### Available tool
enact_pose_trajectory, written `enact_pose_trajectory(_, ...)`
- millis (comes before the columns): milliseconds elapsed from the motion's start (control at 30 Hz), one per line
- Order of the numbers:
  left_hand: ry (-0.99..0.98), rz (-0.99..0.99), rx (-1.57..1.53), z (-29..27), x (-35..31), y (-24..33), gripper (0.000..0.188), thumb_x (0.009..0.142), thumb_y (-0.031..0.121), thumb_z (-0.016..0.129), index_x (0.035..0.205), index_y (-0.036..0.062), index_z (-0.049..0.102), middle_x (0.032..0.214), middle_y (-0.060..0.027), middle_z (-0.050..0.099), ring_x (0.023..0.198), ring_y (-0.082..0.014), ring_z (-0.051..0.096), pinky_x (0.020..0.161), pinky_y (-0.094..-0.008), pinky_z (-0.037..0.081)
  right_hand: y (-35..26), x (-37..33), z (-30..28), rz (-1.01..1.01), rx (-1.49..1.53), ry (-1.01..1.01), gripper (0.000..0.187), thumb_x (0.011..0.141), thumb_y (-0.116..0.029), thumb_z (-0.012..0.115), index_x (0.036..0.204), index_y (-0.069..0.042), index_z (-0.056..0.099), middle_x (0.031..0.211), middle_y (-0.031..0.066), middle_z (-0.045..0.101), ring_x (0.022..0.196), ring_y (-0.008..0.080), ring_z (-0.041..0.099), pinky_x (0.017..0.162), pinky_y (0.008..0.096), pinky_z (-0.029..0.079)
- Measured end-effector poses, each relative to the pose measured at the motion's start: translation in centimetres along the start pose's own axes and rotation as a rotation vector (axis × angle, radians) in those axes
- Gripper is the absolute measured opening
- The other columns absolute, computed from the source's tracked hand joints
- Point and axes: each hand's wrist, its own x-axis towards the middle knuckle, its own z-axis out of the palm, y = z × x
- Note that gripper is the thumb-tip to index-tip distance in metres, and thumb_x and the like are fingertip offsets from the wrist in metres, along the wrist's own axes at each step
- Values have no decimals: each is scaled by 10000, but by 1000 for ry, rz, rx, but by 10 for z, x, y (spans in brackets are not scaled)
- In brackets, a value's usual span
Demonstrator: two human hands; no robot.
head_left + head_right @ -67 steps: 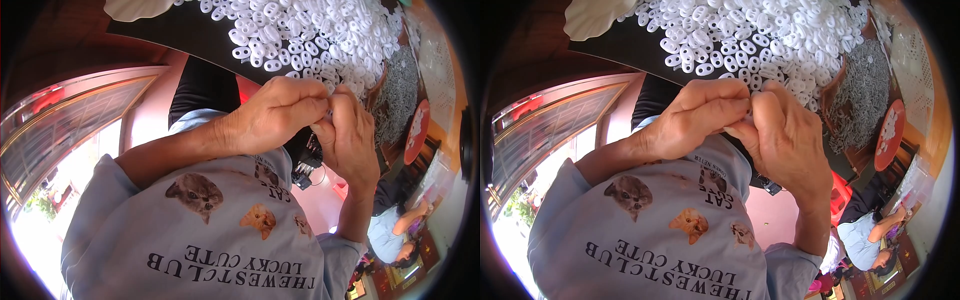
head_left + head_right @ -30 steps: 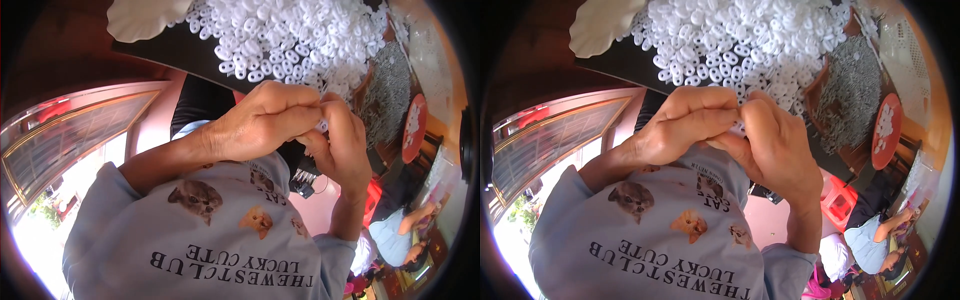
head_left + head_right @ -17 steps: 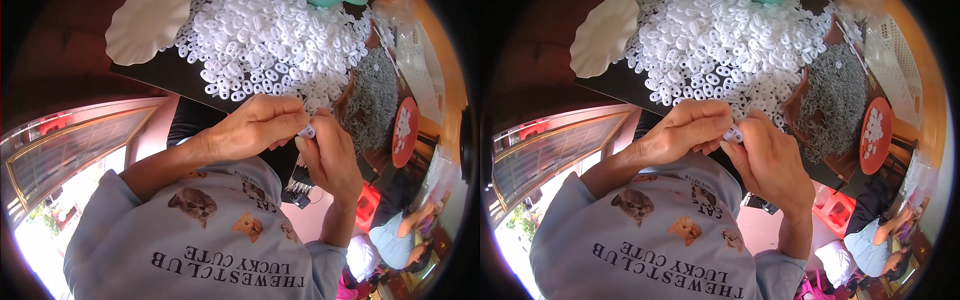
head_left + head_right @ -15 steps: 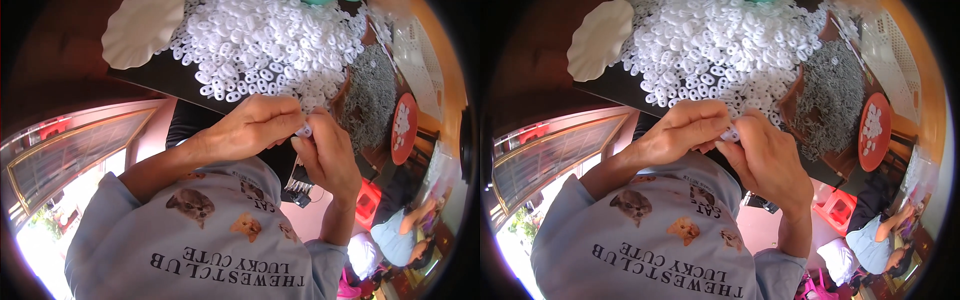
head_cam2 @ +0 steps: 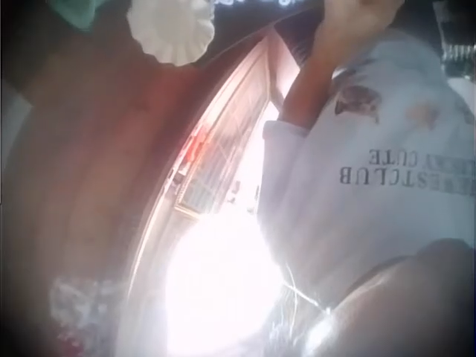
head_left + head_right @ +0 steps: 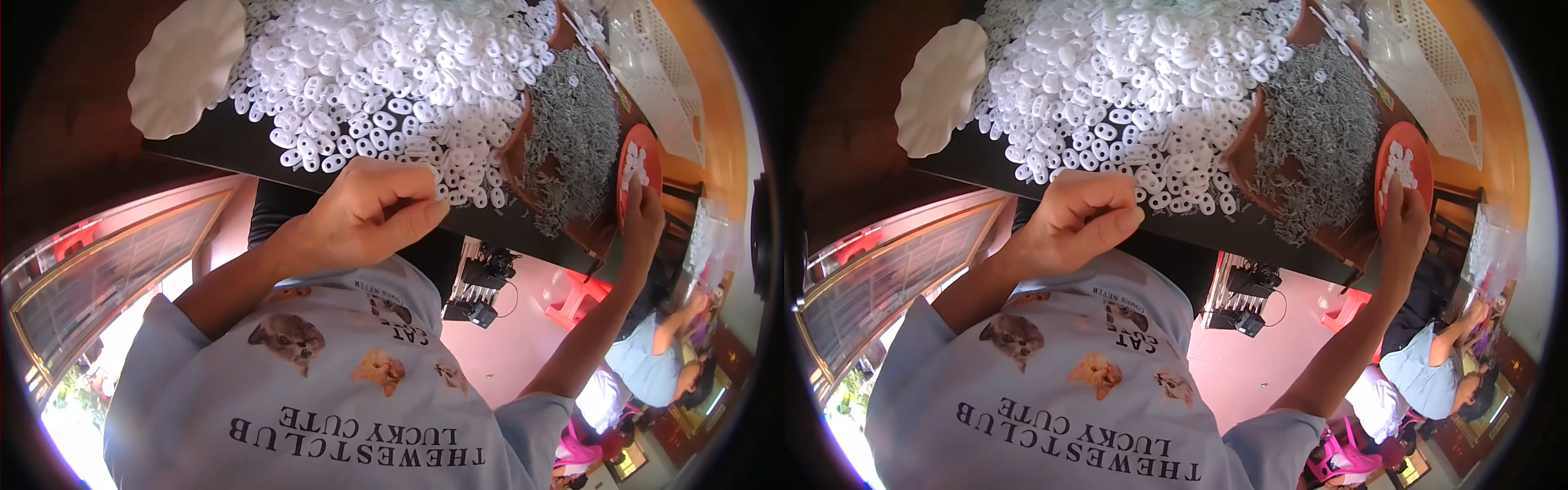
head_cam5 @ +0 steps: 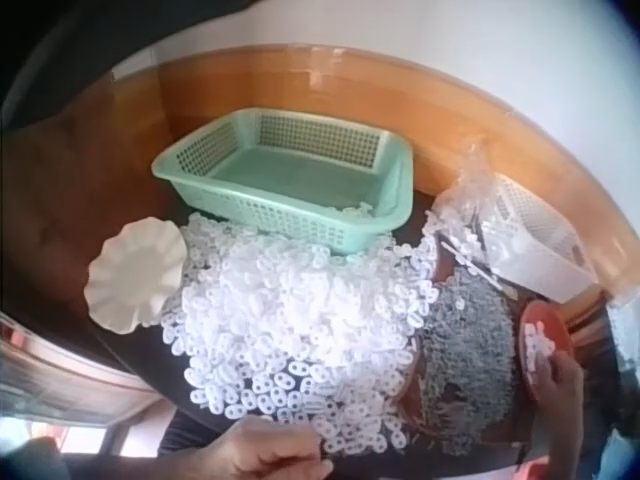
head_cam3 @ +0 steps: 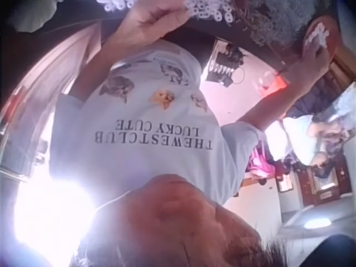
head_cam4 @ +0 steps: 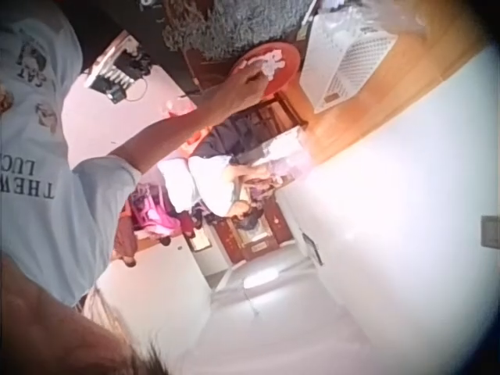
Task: The recorder is manually snapping small plastic components together at a workbench.
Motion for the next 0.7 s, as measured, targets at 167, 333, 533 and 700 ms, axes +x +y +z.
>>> enact_pose_trajectory(167, 83, 348, 125, -1, 3, -15, 244, 871, 46, 631, 695, 9, 466, 600, -57, 401, 465, -186, 383, 450, -321, 266, -64, -14, 6, -163, 256, 82, 289, 977, -251, 554, 1005, 29, 622, 827, 99, 631, 756, 171, 559, 698, 315, 454)
enact_pose_trajectory(333, 54, 392, 158, -8, 0, -19, 319, 831, 33, 656, 629, 32, 410, 558, -79, 391, 464, -260, 418, 442, -369, 304, -172, -32, 36, -637, 429, -175, 158, 873, -44, 634, 1030, -27, 630, 857, 99, 552, 726, 218, 571, 674, 326, 464)
enact_pose_trajectory(533, 87, 518, 102, -5, 4, -29, 296, 808, -2, 647, 611, 43, 432, 562, -58, 391, 454, -224, 437, 433, -359, 301, -227, -33, 68, -904, 218, -234, 215, 817, -57, 655, 1031, -73, 641, 862, 90, 532, 771, 273, 597, 622, 382, 481)
enact_pose_trajectory(700, 106, 584, 93, -10, 5, -31, 277, 791, 34, 669, 618, 54, 453, 575, -59, 433, 476, -253, 479, 431, -374, 347, -237, -25, 76, -883, 32, -143, 209, 821, -75, 639, 1029, -88, 643, 885, 71, 542, 789, 266, 611, 623, 391, 496)
